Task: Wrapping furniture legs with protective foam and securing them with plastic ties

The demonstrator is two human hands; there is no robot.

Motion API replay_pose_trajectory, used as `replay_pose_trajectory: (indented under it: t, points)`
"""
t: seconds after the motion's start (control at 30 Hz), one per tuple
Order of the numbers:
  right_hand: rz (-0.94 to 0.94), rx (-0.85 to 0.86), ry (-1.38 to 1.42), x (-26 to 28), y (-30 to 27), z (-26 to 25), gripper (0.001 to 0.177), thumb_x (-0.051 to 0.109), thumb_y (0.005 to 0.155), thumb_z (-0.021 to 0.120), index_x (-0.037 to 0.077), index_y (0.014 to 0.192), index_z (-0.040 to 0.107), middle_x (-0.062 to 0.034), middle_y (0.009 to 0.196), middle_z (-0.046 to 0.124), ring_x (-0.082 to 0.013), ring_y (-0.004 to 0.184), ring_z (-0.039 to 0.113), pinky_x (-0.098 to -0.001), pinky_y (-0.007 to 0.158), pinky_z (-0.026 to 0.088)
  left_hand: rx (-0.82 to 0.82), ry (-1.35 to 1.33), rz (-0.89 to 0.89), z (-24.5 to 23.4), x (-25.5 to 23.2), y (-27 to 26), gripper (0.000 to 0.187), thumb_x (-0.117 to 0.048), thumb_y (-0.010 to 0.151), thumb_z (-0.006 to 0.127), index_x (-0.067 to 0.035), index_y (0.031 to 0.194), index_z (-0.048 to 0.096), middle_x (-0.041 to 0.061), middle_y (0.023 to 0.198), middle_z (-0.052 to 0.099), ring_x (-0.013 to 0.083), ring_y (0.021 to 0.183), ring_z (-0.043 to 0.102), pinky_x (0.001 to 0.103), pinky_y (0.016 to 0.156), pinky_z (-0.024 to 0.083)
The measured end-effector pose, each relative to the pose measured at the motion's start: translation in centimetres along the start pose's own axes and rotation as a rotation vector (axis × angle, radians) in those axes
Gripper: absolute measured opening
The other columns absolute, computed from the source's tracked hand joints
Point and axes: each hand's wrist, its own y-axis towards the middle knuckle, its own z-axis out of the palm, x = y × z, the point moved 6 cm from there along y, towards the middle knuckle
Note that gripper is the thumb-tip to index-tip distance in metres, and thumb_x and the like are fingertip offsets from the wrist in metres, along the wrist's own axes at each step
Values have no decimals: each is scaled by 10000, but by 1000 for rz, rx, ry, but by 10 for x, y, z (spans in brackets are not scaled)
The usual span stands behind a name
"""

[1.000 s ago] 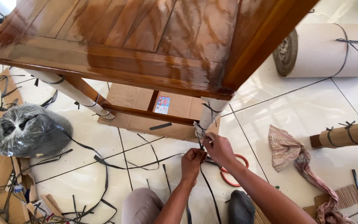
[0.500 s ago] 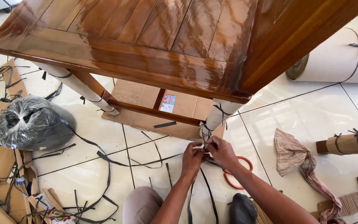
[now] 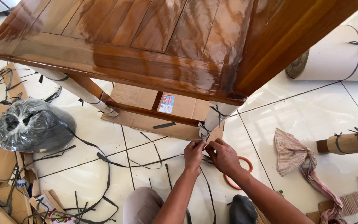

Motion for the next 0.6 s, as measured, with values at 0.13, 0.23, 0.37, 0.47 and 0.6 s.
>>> replay_pose_trajectory:
  t: [0.13,0.23,0.37,0.47,0.6]
  points:
    - [202,61,31,-13,9,3,55,207,898,699,186,919,745,-87,824,692,-345,827,740,-463,734,598,-29,-115,-45,5,21,12,130,-261,897,710,-136,864,725,53,711,630,154,676,408,353,608,310]
    - [430,90,225,-17,14,6,122,196,894,681,200,968,778,-65,822,758,-266,829,765,-420,785,607,-37,-151,-66,6,29,17,119,-265,915,686,-154,888,722,57,745,679,161,688,414,357,633,308]
    - [781,-34,816,-9,6,15,244,118,910,581,49,1056,764,-188,951,774,-285,938,740,-431,923,572,6,-142,-15,4,23,6,139,-283,955,695,-150,931,726,107,906,758,244,883,561,446,761,388]
    - [801,-106,954,-21,4,31,264,135,846,707,44,1092,738,-113,921,734,-224,872,664,-392,866,504,-49,-122,-36,1,28,12,119,-302,892,755,-193,848,734,57,868,787,176,876,616,370,755,388]
    - [795,-150,1026,-28,7,41,310,153,813,737,80,1106,665,-64,921,704,-187,855,624,-356,834,445,-188,-81,-18,3,30,9,124,-282,792,770,-189,727,720,36,733,767,126,714,598,299,661,381]
